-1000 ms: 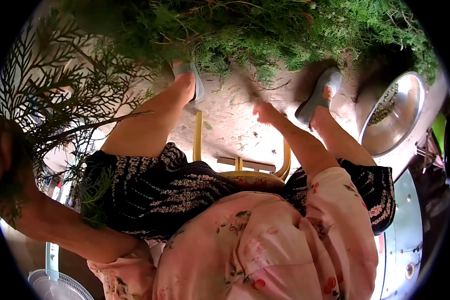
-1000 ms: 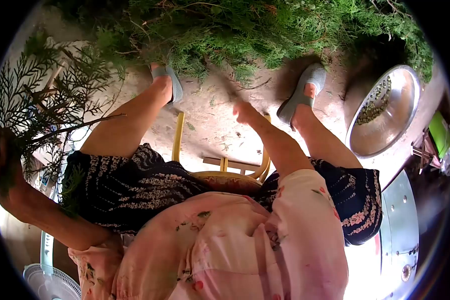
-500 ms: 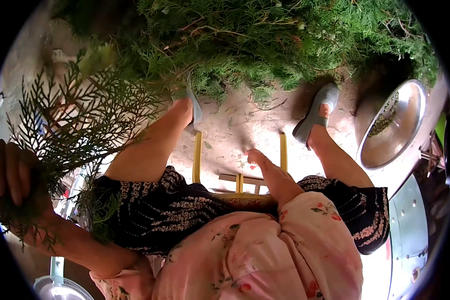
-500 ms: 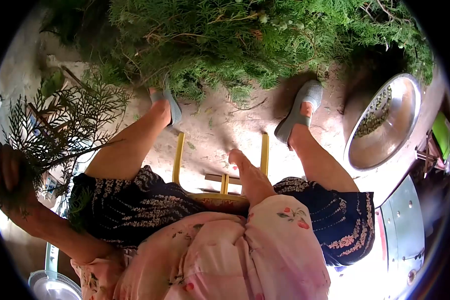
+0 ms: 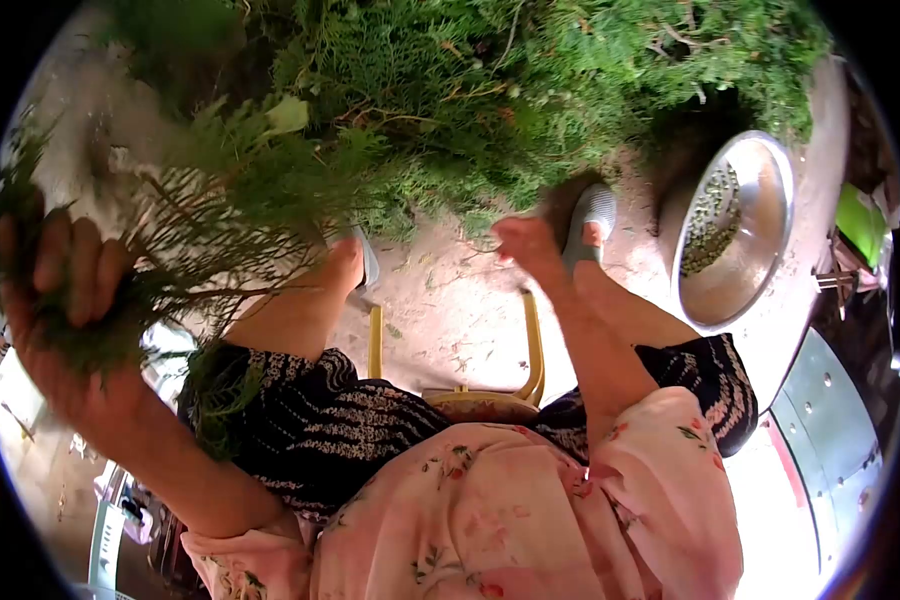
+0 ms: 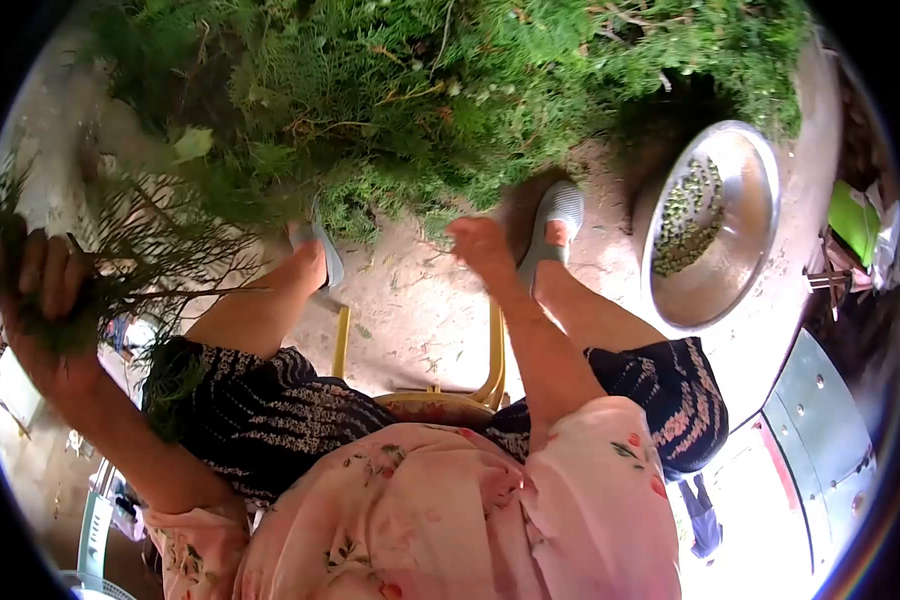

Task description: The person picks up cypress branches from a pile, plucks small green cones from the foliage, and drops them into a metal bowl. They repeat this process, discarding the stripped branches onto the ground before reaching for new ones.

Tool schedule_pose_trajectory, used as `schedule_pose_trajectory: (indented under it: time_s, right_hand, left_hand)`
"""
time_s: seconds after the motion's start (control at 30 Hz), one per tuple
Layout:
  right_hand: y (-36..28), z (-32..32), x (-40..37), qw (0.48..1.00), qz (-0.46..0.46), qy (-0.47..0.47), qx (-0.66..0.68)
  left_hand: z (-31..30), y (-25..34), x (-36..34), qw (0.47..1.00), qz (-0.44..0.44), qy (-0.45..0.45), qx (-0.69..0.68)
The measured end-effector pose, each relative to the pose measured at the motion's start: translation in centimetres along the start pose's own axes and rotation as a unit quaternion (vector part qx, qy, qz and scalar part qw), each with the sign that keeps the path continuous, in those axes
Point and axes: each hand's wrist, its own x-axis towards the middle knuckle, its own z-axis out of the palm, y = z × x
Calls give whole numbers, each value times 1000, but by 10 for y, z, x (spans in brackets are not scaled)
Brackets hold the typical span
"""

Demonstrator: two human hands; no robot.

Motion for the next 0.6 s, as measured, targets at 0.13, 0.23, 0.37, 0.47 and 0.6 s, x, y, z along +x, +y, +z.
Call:
schedule_pose_trajectory:
  time_s: [0.13, 0.23, 0.37, 0.47, 0.6]
  right_hand:
    - [-68, -89, -36, 961, 19, 224, 163]
    - [-39, -175, -63, 915, -22, 398, 57]
    - [-61, -205, -94, 766, 56, 622, 150]
    - [20, -219, -51, 814, 45, 521, -255]
    - [-29, -64, -10, 968, 1, 218, 124]
  left_hand:
    - [16, -5, -1, 999, -6, 31, -17]
    - [23, -11, -3, 999, 15, -42, -26]
    - [34, -18, -4, 999, -8, 43, 23]
    - [40, -18, -6, 997, 3, 67, 48]
    - [27, -12, -1, 999, 13, 51, 7]
